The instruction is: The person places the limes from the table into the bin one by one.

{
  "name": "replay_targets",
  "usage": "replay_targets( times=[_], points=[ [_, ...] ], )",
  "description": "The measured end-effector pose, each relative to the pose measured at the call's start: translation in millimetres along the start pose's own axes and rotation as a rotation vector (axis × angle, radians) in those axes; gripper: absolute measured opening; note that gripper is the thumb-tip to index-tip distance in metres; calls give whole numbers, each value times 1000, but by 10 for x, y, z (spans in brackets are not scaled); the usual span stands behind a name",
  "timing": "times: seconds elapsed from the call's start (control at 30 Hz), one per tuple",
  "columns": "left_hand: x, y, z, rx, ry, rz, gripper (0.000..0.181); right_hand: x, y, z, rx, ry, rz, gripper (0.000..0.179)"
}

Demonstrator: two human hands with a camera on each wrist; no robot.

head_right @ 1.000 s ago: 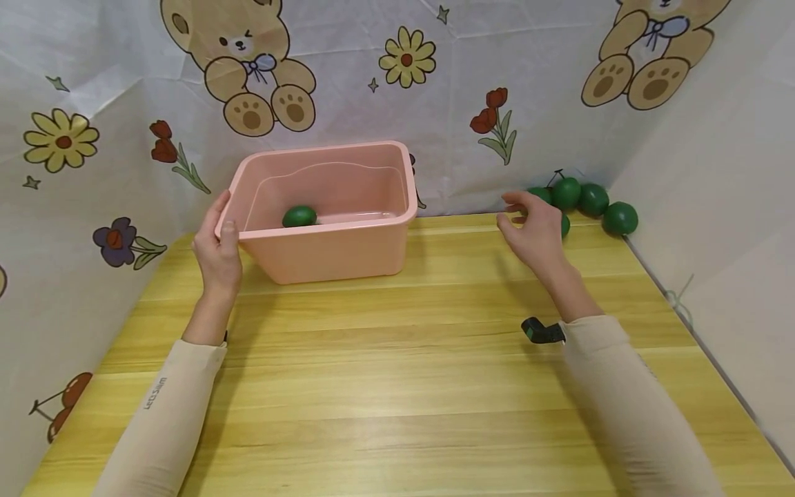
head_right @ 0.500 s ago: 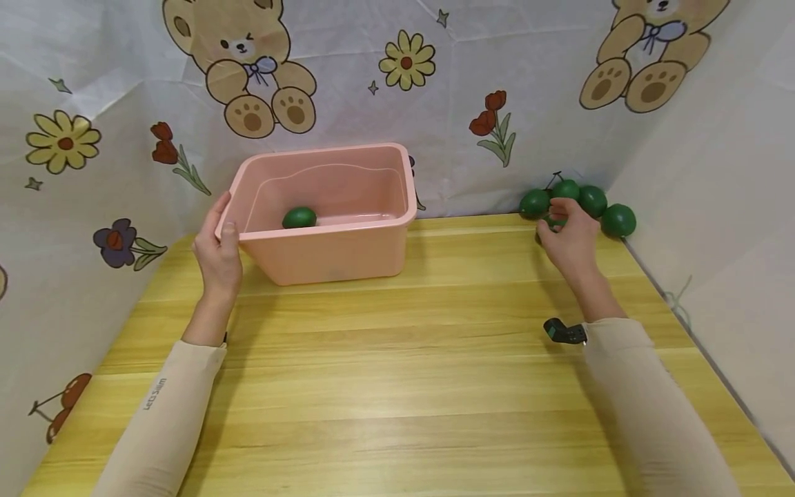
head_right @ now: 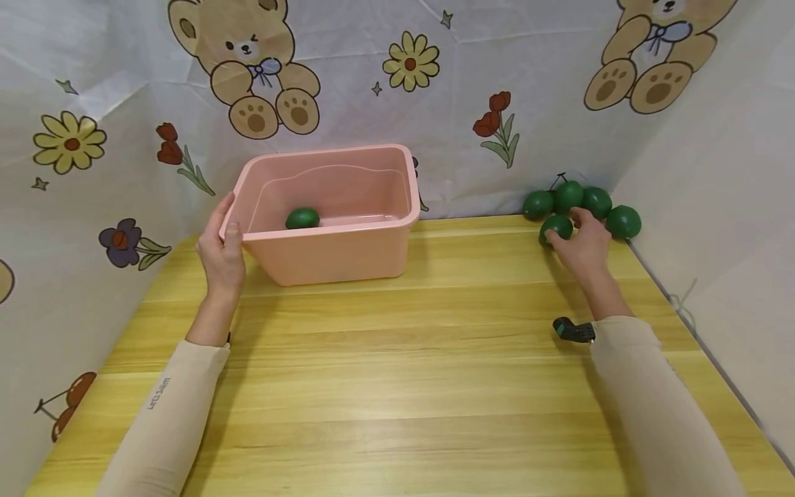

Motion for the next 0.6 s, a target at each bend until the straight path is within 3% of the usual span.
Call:
replay_targets(
  times=[0.17,0.6],
  points=[
    [4,-9,11,0,-7,-7,60,11,-39,65,-40,-31,-55,80],
    [-4,2,17,4,3,-3,60,42,-128,55,-23,-29,-28,74]
  ],
)
Point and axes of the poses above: each hand's wrist, its own x-axis towards the middle knuckle, its own y-axis out of the back of the hand, z = x × y, the point moved 3 cm from there along x, towards the middle knuckle, and after that the axes turned 6 degrees about -x, right-handed, at the moved point
